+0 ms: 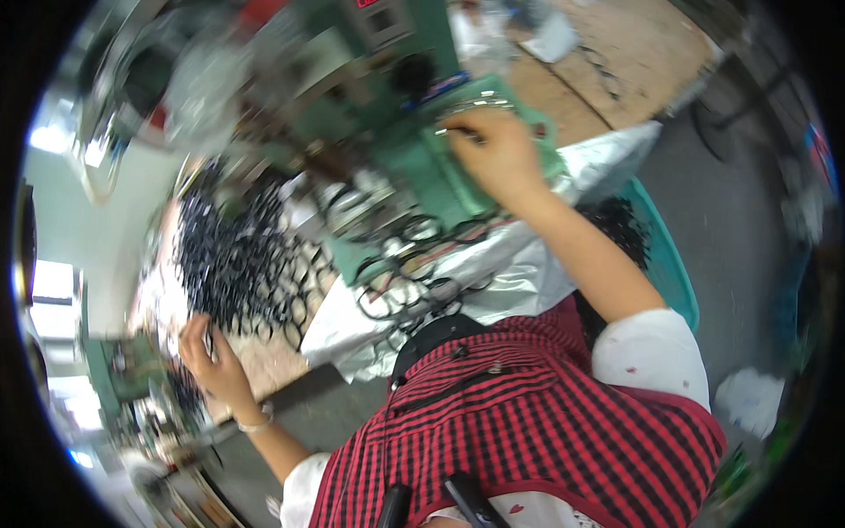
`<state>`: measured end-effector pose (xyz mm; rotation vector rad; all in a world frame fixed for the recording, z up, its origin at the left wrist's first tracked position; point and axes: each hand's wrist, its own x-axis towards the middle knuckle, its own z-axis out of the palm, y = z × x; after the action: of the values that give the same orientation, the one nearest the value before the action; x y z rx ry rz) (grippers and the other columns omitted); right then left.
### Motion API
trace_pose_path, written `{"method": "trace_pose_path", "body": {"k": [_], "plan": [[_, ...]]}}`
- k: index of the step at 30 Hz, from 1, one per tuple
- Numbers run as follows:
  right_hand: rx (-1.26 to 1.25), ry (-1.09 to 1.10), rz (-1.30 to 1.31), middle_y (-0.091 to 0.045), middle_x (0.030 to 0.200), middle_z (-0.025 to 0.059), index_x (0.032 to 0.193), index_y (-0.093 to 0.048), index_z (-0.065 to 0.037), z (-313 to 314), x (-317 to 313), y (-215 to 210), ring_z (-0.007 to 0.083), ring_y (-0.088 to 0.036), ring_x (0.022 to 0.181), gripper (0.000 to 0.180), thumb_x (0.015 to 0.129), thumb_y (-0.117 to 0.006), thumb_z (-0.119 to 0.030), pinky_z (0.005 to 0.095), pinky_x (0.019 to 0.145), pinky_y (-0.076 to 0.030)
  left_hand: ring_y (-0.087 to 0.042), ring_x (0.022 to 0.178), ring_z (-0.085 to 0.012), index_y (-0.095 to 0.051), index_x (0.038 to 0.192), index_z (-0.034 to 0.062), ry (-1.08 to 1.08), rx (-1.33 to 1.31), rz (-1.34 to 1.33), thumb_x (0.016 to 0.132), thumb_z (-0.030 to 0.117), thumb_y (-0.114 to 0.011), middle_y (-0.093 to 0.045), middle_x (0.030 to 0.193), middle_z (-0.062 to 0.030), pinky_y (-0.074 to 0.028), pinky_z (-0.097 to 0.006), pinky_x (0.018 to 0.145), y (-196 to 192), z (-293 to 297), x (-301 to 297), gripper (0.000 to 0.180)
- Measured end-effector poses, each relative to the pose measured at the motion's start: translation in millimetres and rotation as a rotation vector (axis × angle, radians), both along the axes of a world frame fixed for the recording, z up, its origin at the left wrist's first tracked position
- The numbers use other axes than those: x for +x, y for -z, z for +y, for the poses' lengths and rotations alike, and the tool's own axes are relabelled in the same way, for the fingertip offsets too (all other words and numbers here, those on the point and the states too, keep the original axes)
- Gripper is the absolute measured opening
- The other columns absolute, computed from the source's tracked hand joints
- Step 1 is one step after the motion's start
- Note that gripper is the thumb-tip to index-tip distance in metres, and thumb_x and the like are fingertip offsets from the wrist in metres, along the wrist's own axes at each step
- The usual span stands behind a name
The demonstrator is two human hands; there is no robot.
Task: The person repeatedly picks black spectacle frames from a pile, places them into a green press machine, and adds small metal components from a tray. The person operates the press to assemble the parts and then removes the finished frames, placing them into a blue bin.
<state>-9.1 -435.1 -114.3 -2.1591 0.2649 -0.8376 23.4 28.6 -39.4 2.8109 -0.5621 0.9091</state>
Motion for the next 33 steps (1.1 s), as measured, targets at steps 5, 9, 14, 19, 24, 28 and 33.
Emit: {"method": "trace_pose_path", "body": {"k": [5,9,14,19,24,28,33], "plan": [[0.296,-0.052,0.03,-0.073,0.095,0.0124,0.102,-0.075,-0.004,7,11,-1,0.0219,-0.07,0.084,0.02,0.083,-0.069,-0.011,0.0321,0.078,-0.055,-0.039,0.137,-0.0393,-0.061,0.121,0.0096,-0.055,0.245,0.359,0.07,-0.002,-0.062,-0.037,0.155,-0.015,-0.024,-0.05,0.119,74,38,10,0.052],[0.141,0.087,-0.106,-0.071,0.089,0.0097,0.092,-0.075,-0.006,-2,-12,17,0.0256,-0.067,0.087,0.014,0.079,-0.072,-0.008,0.0364,0.078,-0.052,-0.048,0.124,-0.0362,-0.064,0.102,0.0025,-0.098,-0.137,0.166,0.076,0.002,-0.067,-0.056,0.133,-0.016,-0.035,-0.048,0.108,161,34,40,0.026],[-0.071,0.334,-0.12,-0.07,0.086,0.0086,0.086,-0.073,-0.008,-29,-57,25,0.0289,-0.064,0.088,0.011,0.076,-0.075,-0.006,0.0393,0.08,-0.05,-0.052,0.099,-0.0315,-0.062,0.087,0.0013,-0.112,-0.092,-0.001,0.072,0.0,-0.066,-0.059,0.102,-0.0103,-0.041,-0.045,0.089,125,-34,44,0.016],[0.088,0.004,-0.188,-0.071,0.087,0.0077,0.087,-0.074,-0.006,-3,-54,-6,0.027,-0.066,0.087,0.01,0.077,-0.074,-0.005,0.0384,0.08,-0.051,-0.056,0.095,-0.0289,-0.069,0.088,0.0037,-0.039,0.029,-0.203,0.074,0.004,-0.073,-0.061,0.096,-0.0083,-0.044,-0.044,0.088,62,-52,67,0.015],[0.226,-0.294,-0.169,-0.071,0.088,0.0096,0.094,-0.071,-0.005,44,6,-56,0.0285,-0.067,0.089,0.019,0.076,-0.072,-0.008,0.0391,0.082,-0.051,-0.055,0.075,-0.0153,-0.065,0.096,-0.0005,0.137,-0.717,0.319,0.089,0.012,-0.074,-0.062,0.085,-0.0039,-0.047,-0.027,0.071,71,-79,110,0.017],[0.404,-0.275,-0.145,-0.07,0.087,0.0086,0.113,-0.063,-0.001,71,23,-54,0.0228,-0.069,0.087,0.037,0.078,-0.072,-0.008,0.0332,0.082,-0.051,-0.058,0.065,-0.011,-0.066,0.091,0.0057,-0.012,-1.83,0.939,0.09,0.012,-0.065,-0.066,0.079,-0.0037,-0.042,-0.022,0.053,111,-87,99,0.006],[0.636,-0.339,-0.188,-0.068,0.085,0.0048,0.118,-0.059,-0.001,83,18,-46,0.0117,-0.065,0.085,0.041,0.079,-0.072,-0.001,0.0282,0.081,-0.05,-0.062,0.079,-0.0169,-0.064,0.1,-0.0008,0.349,-2.362,1.51,0.095,0.011,-0.058,-0.066,0.09,-0.0099,-0.048,-0.024,0.058,91,-107,62,0.014]]}}
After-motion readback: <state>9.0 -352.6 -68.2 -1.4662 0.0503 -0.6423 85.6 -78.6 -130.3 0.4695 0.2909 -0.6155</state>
